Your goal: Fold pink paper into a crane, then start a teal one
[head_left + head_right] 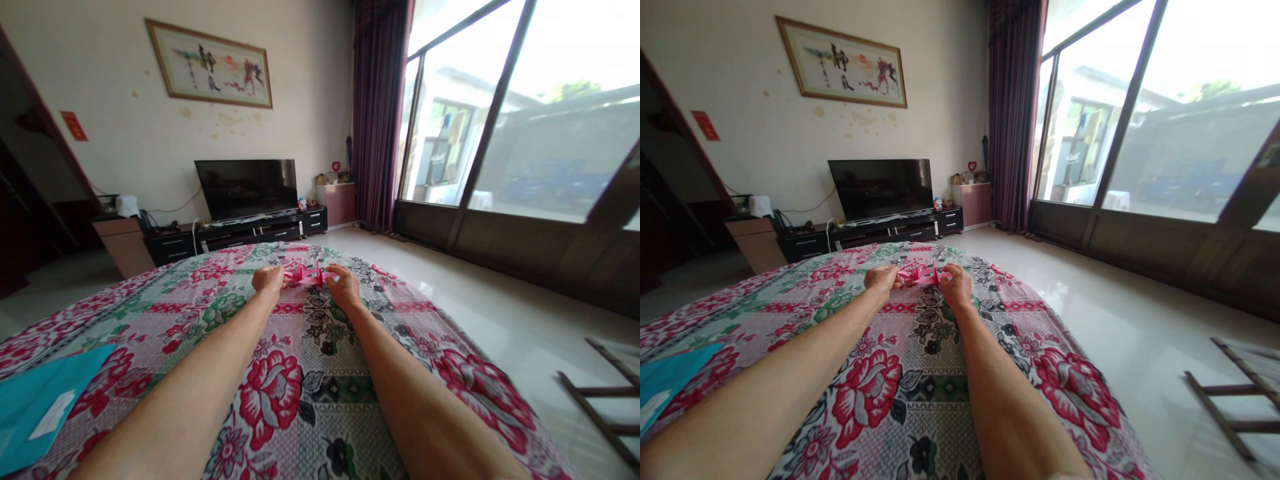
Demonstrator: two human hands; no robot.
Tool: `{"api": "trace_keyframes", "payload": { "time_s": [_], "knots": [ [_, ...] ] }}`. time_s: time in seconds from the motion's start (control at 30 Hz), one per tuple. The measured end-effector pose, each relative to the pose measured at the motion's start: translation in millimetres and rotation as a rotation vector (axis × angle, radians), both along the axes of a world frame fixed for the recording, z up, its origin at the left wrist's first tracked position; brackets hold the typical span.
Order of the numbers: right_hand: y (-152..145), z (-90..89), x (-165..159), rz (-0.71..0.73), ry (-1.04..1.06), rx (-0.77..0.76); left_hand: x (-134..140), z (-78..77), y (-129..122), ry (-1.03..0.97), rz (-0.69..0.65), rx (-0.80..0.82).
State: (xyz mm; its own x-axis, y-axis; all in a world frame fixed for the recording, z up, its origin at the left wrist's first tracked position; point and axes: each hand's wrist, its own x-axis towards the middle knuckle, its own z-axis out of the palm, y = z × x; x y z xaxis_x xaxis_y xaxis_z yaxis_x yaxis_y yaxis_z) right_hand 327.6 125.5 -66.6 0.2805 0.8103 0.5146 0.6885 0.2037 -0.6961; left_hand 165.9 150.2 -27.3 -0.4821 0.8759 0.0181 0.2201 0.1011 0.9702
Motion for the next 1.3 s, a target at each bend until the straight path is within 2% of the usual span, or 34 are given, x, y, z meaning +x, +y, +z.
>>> {"api": "trace_keyframes", "payload": {
  "time_s": [0.57, 1.3],
  "knots": [
    [1, -0.4, 0, 0.01, -0.01, -0.004, 2, -9.3, 15, -0.019, -0.042, -0.013],
    [-1, 1.6, -1, 0.004, 0.027, 0.01, -2, -14.2, 16, 0.029, -0.052, -0.05]
  ]
}}
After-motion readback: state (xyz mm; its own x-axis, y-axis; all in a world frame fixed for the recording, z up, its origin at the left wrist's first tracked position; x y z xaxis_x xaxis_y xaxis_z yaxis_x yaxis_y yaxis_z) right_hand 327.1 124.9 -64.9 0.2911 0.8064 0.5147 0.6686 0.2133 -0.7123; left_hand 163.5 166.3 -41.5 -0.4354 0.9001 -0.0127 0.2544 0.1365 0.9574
